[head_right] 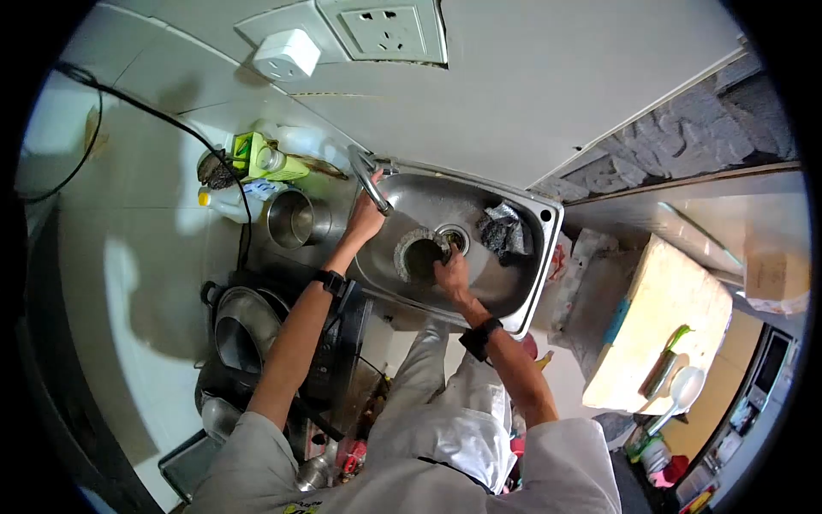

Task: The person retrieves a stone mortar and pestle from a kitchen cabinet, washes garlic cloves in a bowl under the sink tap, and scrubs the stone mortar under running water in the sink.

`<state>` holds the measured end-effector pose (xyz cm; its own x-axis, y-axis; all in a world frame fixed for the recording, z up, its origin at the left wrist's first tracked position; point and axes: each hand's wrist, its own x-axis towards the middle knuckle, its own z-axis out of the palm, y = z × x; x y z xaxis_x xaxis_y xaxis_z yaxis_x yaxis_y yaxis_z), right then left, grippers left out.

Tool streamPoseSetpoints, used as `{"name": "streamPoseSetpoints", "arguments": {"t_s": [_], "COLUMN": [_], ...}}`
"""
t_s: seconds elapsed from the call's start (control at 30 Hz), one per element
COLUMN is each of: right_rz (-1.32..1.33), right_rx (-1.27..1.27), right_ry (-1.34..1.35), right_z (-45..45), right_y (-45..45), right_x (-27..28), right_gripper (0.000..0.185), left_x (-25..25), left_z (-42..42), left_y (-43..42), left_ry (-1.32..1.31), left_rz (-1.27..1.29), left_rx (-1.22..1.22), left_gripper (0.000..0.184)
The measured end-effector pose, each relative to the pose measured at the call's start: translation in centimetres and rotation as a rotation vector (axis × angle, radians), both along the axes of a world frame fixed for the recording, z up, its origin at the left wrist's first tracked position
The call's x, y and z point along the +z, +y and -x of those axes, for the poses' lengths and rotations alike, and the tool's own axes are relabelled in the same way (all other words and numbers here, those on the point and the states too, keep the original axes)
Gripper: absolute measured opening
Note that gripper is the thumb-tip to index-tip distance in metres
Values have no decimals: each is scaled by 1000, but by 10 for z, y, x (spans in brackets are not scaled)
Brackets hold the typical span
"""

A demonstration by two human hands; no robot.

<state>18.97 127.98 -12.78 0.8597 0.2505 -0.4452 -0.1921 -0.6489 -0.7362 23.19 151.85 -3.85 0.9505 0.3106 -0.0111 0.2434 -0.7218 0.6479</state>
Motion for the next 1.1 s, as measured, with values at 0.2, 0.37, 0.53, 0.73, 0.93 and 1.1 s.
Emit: {"name": "streamPoseSetpoints", "arguments": {"t_s": [0.2,0.37,0.53,0.73,0.93,1.1], "right_rz": [30,26,-42,-117,-258,-216], "right_rx": [-82,-109,-126,-176,-292,-228], "right_ry": [120,39,-42,173,316,-25], "right_z": [-20,-29,-46,-61,-42,-26], "right_y": [34,54,62,64,55,50], "right_x": [-4,-41,-41,-36,-71,-50], "right_gripper": [65,61,65,70,79,65], "left_x": [-46,-58,-30,-26,-23,-21], "left_z": [-25,-36,-44,-36,-14,10], "left_y": [25,33,28,18,3,-19], "left_ry": [85,160,112,113,78,-90], "left_rz": [189,507,540,622,504,413], "left_rx": [-121,-103,-168,-148,-148,32], "left_gripper": [52,49,44,33,33,29]}}
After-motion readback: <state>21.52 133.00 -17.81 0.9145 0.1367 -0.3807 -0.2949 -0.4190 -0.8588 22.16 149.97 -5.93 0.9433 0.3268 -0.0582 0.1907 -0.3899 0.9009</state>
